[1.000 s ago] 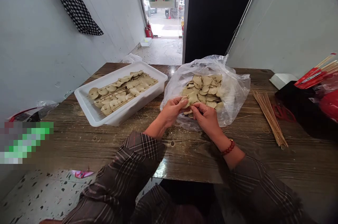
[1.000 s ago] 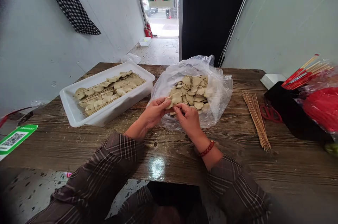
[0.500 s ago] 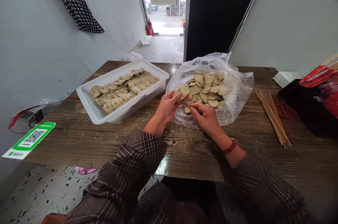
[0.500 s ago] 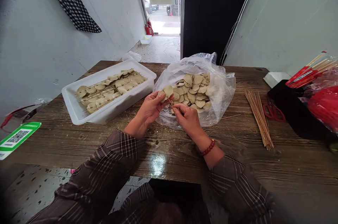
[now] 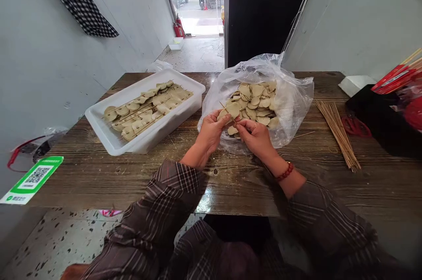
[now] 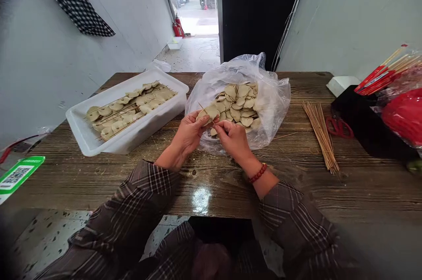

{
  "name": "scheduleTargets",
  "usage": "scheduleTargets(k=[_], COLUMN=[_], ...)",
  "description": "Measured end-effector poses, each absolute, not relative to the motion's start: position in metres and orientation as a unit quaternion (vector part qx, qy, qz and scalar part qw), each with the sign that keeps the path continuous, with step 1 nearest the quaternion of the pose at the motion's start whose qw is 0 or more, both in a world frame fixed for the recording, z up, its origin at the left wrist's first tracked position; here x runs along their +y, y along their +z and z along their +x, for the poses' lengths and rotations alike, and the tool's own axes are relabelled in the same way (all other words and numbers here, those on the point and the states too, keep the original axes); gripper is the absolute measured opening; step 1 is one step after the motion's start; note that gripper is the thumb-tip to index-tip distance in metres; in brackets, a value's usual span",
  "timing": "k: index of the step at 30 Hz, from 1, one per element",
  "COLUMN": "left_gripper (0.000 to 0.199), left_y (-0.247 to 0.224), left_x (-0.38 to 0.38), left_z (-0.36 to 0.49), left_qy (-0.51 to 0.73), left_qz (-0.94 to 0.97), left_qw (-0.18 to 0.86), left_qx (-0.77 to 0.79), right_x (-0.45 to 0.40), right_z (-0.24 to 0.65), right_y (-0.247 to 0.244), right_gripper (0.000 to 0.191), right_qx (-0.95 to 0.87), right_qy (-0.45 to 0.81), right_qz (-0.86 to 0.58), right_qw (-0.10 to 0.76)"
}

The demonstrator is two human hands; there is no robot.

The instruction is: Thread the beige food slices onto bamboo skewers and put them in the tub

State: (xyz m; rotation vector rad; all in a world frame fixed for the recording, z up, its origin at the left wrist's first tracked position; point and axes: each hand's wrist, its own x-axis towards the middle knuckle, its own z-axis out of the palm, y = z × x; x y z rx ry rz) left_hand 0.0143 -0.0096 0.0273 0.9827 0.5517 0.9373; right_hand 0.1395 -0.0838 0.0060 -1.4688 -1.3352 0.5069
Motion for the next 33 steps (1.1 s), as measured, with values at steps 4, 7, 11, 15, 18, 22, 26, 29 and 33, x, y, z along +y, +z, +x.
scheduleTargets(k=[4,7,11,15,18,22,26,29,33], left_gripper=[0.037,0.036,0.033,0.027,0.021,0.013,0.011,0.011,0.012], left_y=[0.026,0.027,0.030,0.033,0.036,0.038,0.037,0.034,0.030], left_x=[-0.013,-0.012,-0.009,-0.003,0.002,0.006,0.008,0.009,0.009], left_z=[0.018,0.017,0.012,0.006,0.002,-0.003,-0.004,-0.003,-0.001], left_qy=[0.419,0.414,0.415,0.428,0.444,0.456,0.461,0.471,0.484], left_qz=[0.454,0.453,0.445,0.427,0.412,0.401,0.402,0.409,0.433], left_qw=[0.745,0.747,0.750,0.753,0.753,0.747,0.747,0.742,0.723], left_qx=[0.253,0.258,0.260,0.260,0.257,0.268,0.261,0.246,0.236], right_x=[-0.084,-0.084,-0.085,-0.087,-0.088,-0.091,-0.093,-0.094,-0.094], right_z=[0.143,0.143,0.142,0.140,0.140,0.139,0.139,0.139,0.139], right_y=[0.009,0.011,0.011,0.012,0.014,0.016,0.016,0.017,0.016], right_gripper=[0.027,0.027,0.027,0.034,0.036,0.037,0.037,0.038,0.038], right_qx=[-0.562,-0.574,-0.586,-0.592,-0.599,-0.600,-0.599,-0.592,-0.588], right_qy=[0.196,0.186,0.190,0.203,0.221,0.234,0.242,0.241,0.244], right_qz=[-0.611,-0.603,-0.588,-0.581,-0.576,-0.578,-0.580,-0.588,-0.594], right_qw=[0.522,0.522,0.524,0.520,0.510,0.501,0.496,0.497,0.492])
